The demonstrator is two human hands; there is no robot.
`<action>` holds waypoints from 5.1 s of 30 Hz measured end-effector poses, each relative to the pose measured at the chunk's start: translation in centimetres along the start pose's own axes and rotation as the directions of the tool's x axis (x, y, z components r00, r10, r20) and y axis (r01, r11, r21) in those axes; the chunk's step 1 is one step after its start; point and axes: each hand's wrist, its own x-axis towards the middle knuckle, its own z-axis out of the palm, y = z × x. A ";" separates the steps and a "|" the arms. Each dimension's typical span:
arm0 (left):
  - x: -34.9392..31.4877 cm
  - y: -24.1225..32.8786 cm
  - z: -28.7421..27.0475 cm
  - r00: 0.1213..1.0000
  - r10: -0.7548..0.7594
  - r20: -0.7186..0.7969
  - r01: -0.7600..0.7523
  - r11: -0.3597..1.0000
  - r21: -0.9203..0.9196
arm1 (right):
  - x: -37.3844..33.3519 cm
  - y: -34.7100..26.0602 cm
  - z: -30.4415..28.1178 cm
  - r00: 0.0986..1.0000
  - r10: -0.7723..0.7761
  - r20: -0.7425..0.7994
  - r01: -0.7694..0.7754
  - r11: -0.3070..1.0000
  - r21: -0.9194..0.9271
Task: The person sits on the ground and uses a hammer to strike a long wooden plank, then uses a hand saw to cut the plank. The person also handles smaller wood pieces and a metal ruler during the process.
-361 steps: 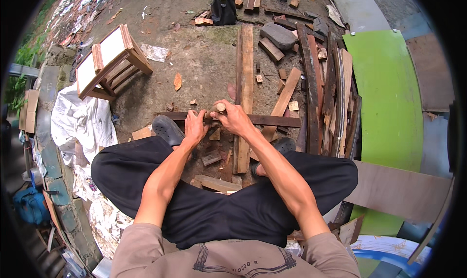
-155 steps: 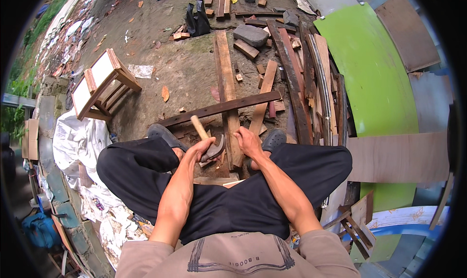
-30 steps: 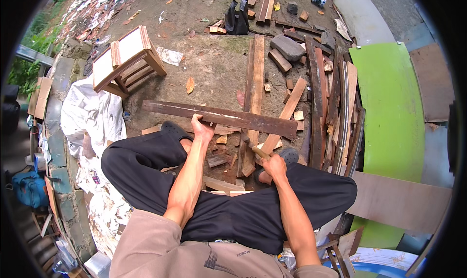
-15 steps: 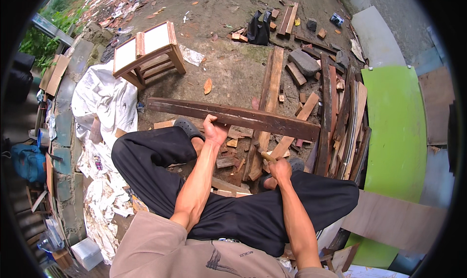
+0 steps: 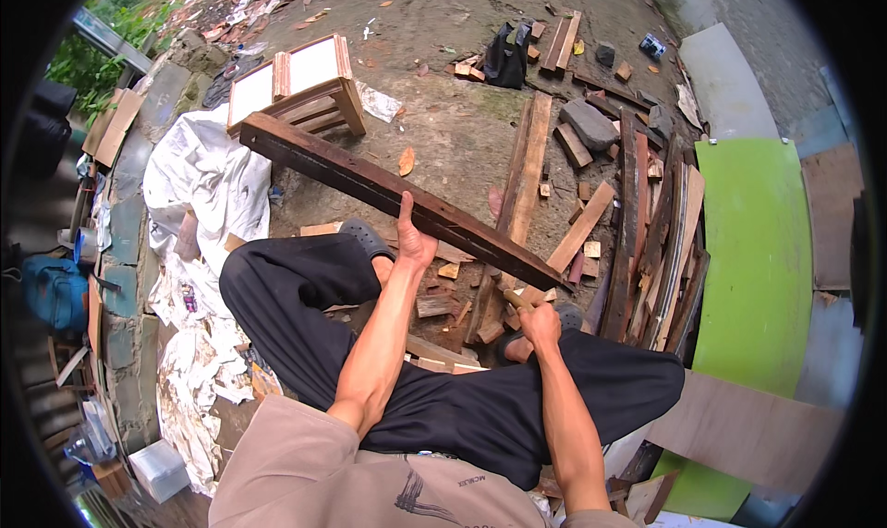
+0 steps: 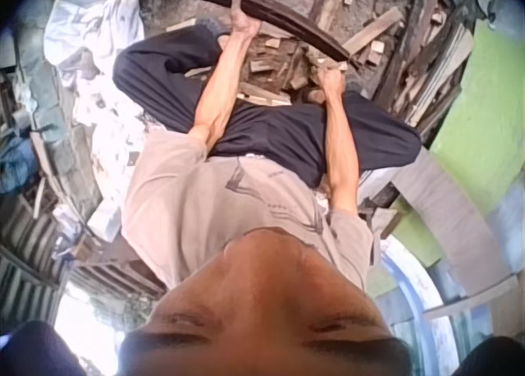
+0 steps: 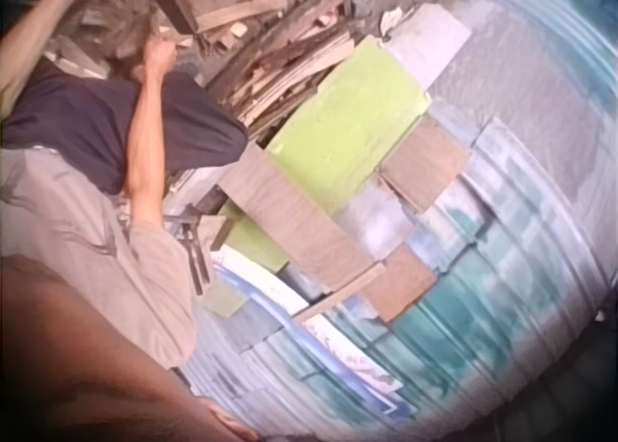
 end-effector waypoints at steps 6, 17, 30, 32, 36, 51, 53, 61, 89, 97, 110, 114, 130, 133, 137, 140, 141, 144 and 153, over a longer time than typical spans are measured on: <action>0.1 0.3 0.6 0.999 0.029 -0.044 -0.023 0.992 0.128 | 0.2 0.1 -0.2 0.999 0.027 0.025 -0.028 0.999 0.021; 0.2 -0.5 2.0 0.943 0.205 -0.264 -0.107 0.934 0.342 | 0.7 0.8 0.0 0.999 -0.003 0.036 0.002 1.000 0.030; 0.2 -0.9 1.7 0.903 0.272 -0.334 -0.109 0.894 0.434 | 2.2 1.9 -0.5 0.979 -0.122 0.161 0.110 0.990 0.084; 0.2 -0.8 1.3 0.896 0.277 -0.348 -0.109 0.895 0.432 | 1.4 0.6 -3.5 0.963 -0.096 0.253 0.080 0.994 0.070; 0.3 -1.7 1.7 0.879 0.268 -0.394 -0.073 0.893 0.444 | 2.0 2.8 -6.2 0.959 -0.102 0.263 0.132 0.986 -0.098; 1.6 -2.3 0.5 0.851 0.335 -0.405 -0.074 0.840 0.538 | 0.4 10.0 -17.4 0.988 0.156 0.011 -0.154 0.953 0.261; 1.8 -2.0 1.1 0.844 0.335 -0.418 -0.049 0.826 0.562 | 3.5 11.0 -16.8 0.985 0.171 0.035 -0.174 0.950 0.259; 2.8 -0.7 -0.2 0.786 0.423 -0.450 -0.042 0.764 0.644 | 14.0 15.7 -12.2 0.924 0.383 0.009 -0.332 0.789 0.516; 3.9 -1.3 -4.3 0.606 0.226 -0.762 0.119 0.922 0.369 | 15.4 11.1 10.5 0.942 0.329 0.059 -0.323 0.848 0.420; 4.3 -2.6 -3.6 0.672 0.181 -0.718 0.109 0.935 0.338 | 11.9 9.9 0.0 0.973 0.221 -0.061 -0.107 0.674 0.731; 7.3 -6.2 -1.8 0.878 -0.174 -0.445 0.395 0.790 0.470 | -1.4 2.9 -12.2 0.963 -0.203 0.176 0.001 0.658 0.753; 8.5 -6.1 -2.7 0.882 -0.096 -0.461 0.391 0.695 0.604 | -1.7 -0.5 -9.3 0.914 -0.283 0.292 -0.055 0.625 0.778; 4.4 -6.4 -4.6 0.933 -0.359 0.017 0.359 0.931 -0.059 | -1.1 -3.6 -2.9 0.864 -0.418 0.279 -0.018 0.529 0.848; 3.2 -7.0 -3.5 0.917 -0.386 0.104 0.399 0.873 -0.280 | -0.9 -3.8 -3.6 0.872 -0.437 0.221 0.012 0.471 0.882; 3.5 -6.9 -2.8 0.920 -0.386 0.071 0.382 0.838 -0.390 | -0.2 -4.7 -4.9 0.866 -0.448 0.222 0.010 0.459 0.888; 2.6 -7.0 -2.4 0.936 -0.344 0.072 0.339 0.831 -0.442 | -0.1 -5.0 -5.0 0.869 -0.450 0.205 0.011 0.431 0.902; 2.2 -7.2 -2.2 0.934 -0.349 0.074 0.344 0.823 -0.452 | -0.2 -5.0 -5.0 0.874 -0.448 0.189 0.021 0.424 0.905; 1.3 -7.3 -1.3 0.926 -0.364 0.103 0.371 0.821 -0.434 | -0.5 -5.2 -5.6 0.886 -0.409 0.220 -0.027 0.427 0.904; 1.2 -6.9 0.7 0.866 -0.495 -0.062 0.496 0.868 -0.013 | -2.4 -6.1 -7.1 0.866 -0.455 0.205 0.076 0.526 0.847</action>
